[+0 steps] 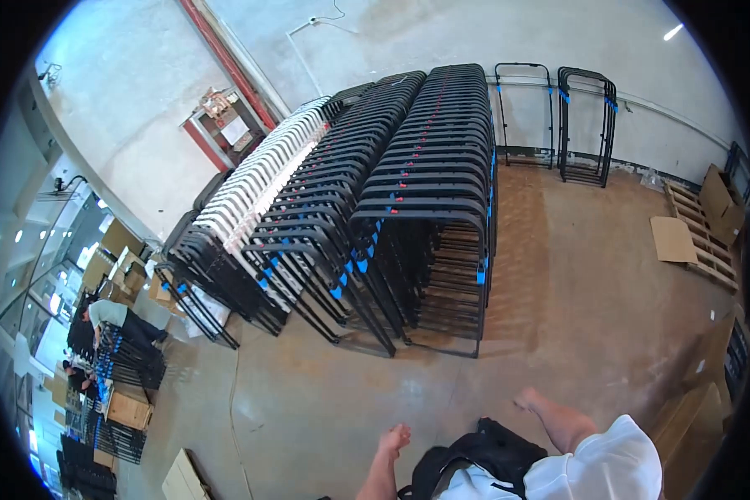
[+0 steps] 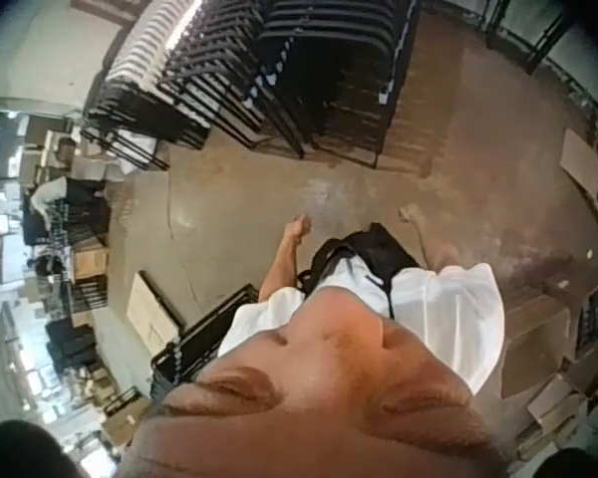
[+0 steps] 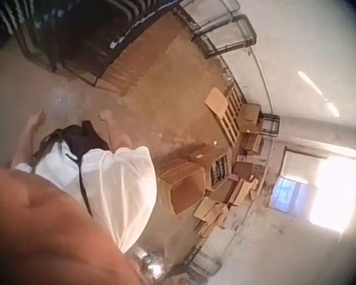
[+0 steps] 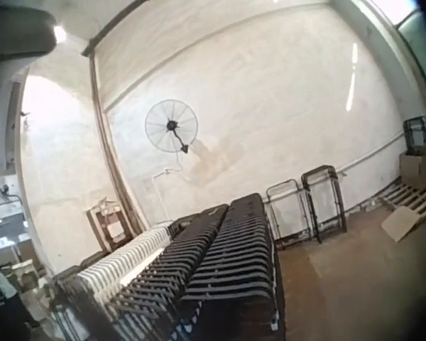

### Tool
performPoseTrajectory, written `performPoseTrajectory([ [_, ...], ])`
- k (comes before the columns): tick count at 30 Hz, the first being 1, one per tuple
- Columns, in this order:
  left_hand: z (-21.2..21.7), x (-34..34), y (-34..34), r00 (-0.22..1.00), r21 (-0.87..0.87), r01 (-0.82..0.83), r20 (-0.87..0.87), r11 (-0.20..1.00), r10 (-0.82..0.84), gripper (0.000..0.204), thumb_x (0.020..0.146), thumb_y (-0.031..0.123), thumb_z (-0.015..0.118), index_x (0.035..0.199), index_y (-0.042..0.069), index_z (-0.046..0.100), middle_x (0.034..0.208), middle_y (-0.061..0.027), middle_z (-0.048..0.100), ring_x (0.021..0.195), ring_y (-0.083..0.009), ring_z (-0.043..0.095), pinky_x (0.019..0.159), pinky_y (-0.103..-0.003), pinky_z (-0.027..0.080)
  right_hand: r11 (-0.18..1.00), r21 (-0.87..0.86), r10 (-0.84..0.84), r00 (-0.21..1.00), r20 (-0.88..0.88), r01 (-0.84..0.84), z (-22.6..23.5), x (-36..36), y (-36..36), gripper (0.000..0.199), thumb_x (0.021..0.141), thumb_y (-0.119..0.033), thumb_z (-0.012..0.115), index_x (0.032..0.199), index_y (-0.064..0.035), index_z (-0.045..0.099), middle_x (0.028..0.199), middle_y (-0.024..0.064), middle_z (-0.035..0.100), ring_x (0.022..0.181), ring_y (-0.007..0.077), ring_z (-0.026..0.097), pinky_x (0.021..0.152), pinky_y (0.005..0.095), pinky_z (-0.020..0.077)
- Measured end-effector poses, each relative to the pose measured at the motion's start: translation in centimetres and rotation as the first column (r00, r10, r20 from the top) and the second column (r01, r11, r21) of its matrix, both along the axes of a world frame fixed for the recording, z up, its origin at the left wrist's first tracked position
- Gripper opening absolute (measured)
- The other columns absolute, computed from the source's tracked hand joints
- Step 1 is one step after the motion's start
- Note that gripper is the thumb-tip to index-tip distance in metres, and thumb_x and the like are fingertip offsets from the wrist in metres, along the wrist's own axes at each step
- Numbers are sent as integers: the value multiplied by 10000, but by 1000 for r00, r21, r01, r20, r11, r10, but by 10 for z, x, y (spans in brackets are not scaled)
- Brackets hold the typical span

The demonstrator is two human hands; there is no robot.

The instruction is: Assembling components of metal frames by connecting bars, attaching plastic housing, and securing parts with a power screwdriver.

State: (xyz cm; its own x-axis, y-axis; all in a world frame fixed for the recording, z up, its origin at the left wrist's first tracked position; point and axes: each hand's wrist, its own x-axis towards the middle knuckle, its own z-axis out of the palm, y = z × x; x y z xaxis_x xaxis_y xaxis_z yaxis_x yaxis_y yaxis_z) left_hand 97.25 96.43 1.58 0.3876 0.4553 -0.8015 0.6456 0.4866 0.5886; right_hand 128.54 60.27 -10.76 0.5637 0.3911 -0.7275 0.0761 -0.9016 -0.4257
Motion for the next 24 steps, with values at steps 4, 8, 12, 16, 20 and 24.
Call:
performPoseTrajectory([
  [4,-3,156,126,979,6,-80,191,997,78,433,1065,363,596,1352,40,620,1208,-69,734,1079,-194,696,905,-381,552,794,427,-313,894,-320,432,121,125,169,362,974,-358,686,1210,-87,725,914,60,748,896,247,718,763,411,582],
  [8,70,418,207,839,-100,30,544,995,30,486,1095,438,515,1422,84,583,1383,-102,671,1291,-269,608,1085,-434,474,423,606,-376,739,-560,674,198,232,256,544,1034,-412,634,1459,-86,541,1359,109,651,1075,231,687,875,385,557],
  [12,88,612,315,480,-439,194,822,877,305,566,1113,509,364,1395,88,618,1423,-157,643,1332,-340,573,1190,-507,381,-76,636,-376,569,-731,768,237,314,376,428,1066,-310,577,1445,-113,551,1437,113,606,1186,259,663,911,418,575],
  [16,119,772,336,65,-372,650,896,662,440,672,1095,513,266,1413,25,600,1548,-166,533,1433,-360,476,1250,-521,298,-579,516,-112,565,-817,631,218,428,401,379,1077,-378,501,1372,-158,593,1428,56,617,1258,244,641,927,431,573],
  [20,159,836,345,246,-669,491,721,559,648,711,1085,532,228,1541,36,456,1644,-177,396,1519,-364,360,1301,-544,188,-799,310,-235,207,-950,515,288,508,441,405,1091,-505,445,1283,-185,601,1390,24,613,1275,244,614,1055,408,520],
  [24,172,847,389,180,-655,414,739,632,649,694,1084,503,248,1605,53,340,1683,-161,320,1559,-347,285,1323,-537,122,-809,298,-180,269,-946,507,223,501,391,426,1094,-494,409,1332,-176,563,1434,30,572,1315,249,571,1089,420,471],
])
